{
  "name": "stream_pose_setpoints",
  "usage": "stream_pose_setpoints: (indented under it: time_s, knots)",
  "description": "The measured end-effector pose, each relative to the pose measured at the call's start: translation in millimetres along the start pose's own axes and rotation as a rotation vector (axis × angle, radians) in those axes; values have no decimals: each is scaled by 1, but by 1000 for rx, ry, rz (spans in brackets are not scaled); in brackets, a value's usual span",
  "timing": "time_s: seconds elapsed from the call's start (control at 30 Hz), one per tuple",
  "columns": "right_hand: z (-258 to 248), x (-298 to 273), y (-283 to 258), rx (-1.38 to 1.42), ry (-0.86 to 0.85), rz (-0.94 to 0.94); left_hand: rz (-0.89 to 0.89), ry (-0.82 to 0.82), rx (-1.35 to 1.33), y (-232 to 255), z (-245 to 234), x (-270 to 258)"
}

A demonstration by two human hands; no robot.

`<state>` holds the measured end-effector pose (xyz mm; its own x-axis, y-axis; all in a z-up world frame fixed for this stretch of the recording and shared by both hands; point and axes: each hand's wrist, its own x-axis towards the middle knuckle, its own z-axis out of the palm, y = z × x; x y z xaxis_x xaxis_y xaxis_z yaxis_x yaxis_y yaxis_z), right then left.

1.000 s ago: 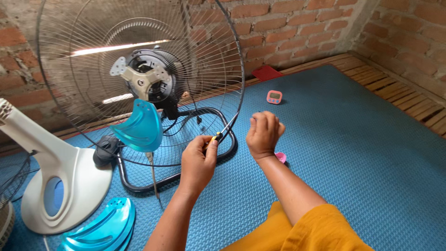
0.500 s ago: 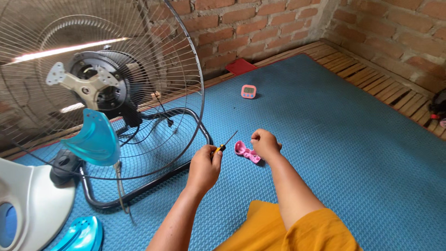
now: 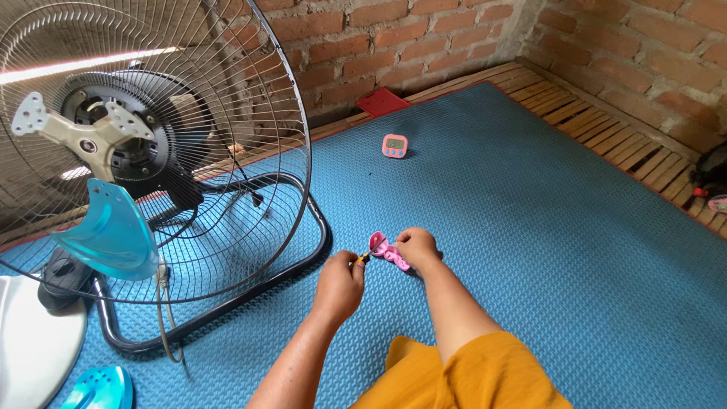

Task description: The person uses a screwdriver to remove screws from the central hub of a standing electric fan. They detach the fan blades and the front protective cage, placing them aside on the floor.

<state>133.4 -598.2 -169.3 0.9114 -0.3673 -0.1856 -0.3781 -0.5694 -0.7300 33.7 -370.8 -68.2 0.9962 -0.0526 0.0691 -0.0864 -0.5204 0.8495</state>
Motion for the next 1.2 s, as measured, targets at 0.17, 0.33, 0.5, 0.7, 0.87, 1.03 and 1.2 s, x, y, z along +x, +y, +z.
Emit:
stream_pose_setpoints:
  time_s: [0.17, 0.33, 0.5, 0.7, 0.87, 1.03, 1.2]
  knots:
    - [11, -3, -19, -157, 9, 29, -12, 24, 19, -4, 1, 4]
    - [14, 0, -23, -114, 109, -18, -16, 41, -5, -7, -1, 5]
    - [13, 5, -20, -68, 170, -66, -35, 39, -35, -6, -7, 0]
    - [0, -12, -42, -203, 222, -23, 8, 101, -43, 2, -19, -10]
    - [-10, -33, -64, -156, 357, -97, 102, 148, -92, 19, -35, -24]
    - [-17, -52, -87, -78, 502, -276, 239, 179, -103, 42, -62, -44]
    - [-15, -74, -112, -3, 606, -514, 400, 237, -121, 55, -98, -61]
